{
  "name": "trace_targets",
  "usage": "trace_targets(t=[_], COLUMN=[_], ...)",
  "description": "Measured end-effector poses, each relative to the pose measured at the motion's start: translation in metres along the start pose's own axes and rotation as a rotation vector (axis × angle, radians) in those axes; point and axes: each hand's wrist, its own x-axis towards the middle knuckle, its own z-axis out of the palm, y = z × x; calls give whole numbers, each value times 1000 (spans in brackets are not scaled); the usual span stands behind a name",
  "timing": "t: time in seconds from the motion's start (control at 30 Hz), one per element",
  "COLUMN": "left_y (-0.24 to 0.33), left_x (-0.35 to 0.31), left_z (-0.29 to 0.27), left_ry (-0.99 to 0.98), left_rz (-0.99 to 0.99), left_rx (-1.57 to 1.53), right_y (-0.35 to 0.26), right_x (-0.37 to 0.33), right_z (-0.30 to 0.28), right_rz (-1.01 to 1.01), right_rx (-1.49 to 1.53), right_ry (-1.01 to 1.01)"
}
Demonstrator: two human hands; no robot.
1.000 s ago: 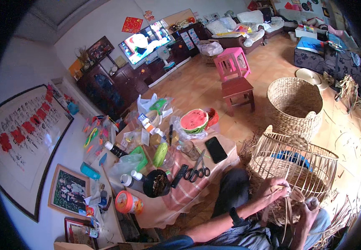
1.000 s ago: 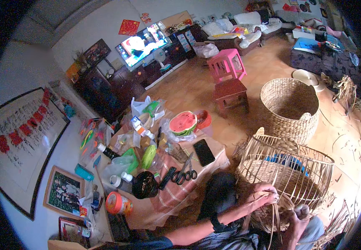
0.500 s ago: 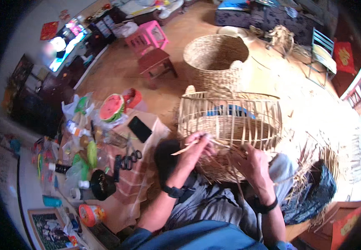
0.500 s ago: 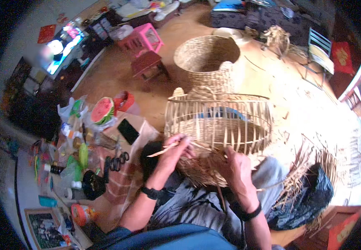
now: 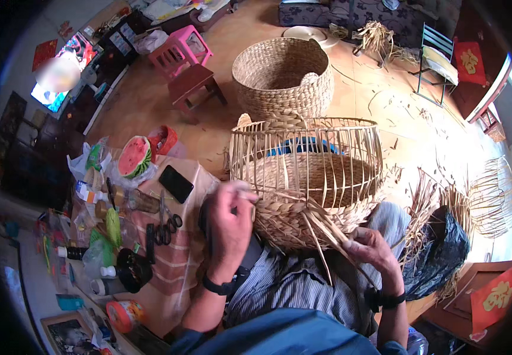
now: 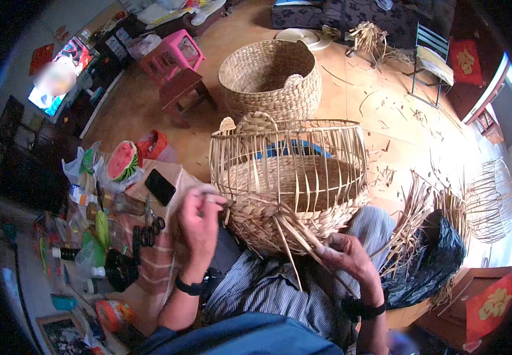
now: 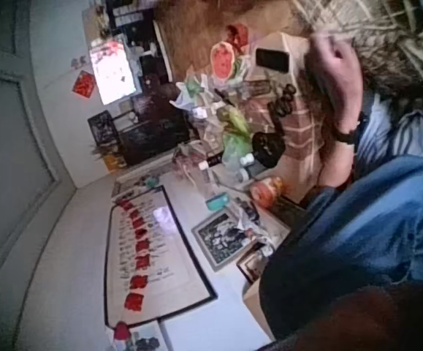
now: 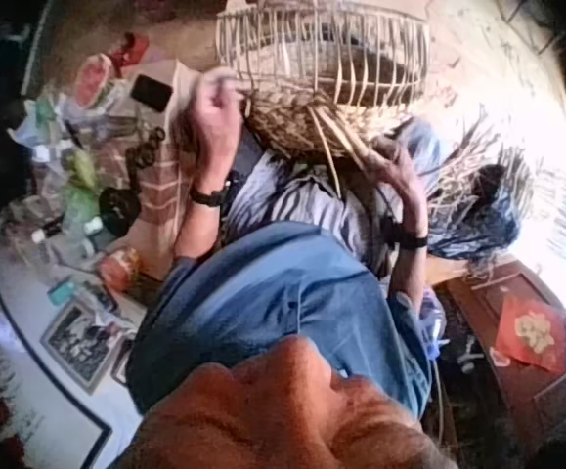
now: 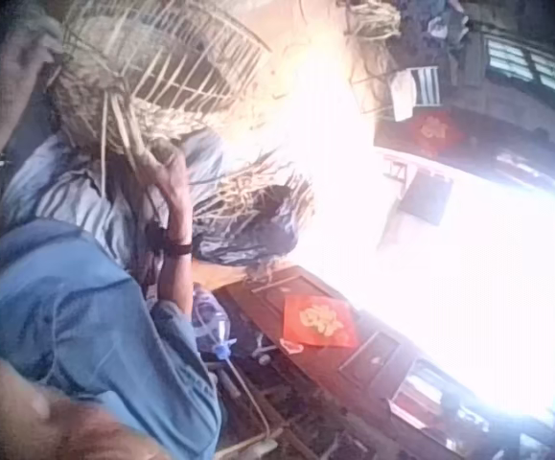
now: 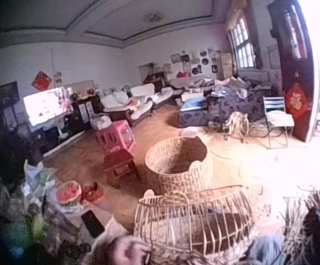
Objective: Weaving a large bamboo or wicker basket by hand.
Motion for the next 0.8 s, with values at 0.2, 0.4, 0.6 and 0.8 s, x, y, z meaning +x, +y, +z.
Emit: trace_targets(t=[0.2,0.4,0.6,0.8], left_y=[16,-2,-10,-11], left_x=[-29,-30,-29,-28], left_z=[31,48,73,72], left_ry=[-302,-343,-414,-387], left_rz=[279,397,318,343], left_rx=[295,372,394,339], right_y=[19,14,-43,-48], right_x=[-8,-43,-34,78], right_z=[-34,-50,10,73], right_rz=[-503,-242,-172,-589], right_rx=[748,286,-254,-1098], right_ry=[338,668,152,487])
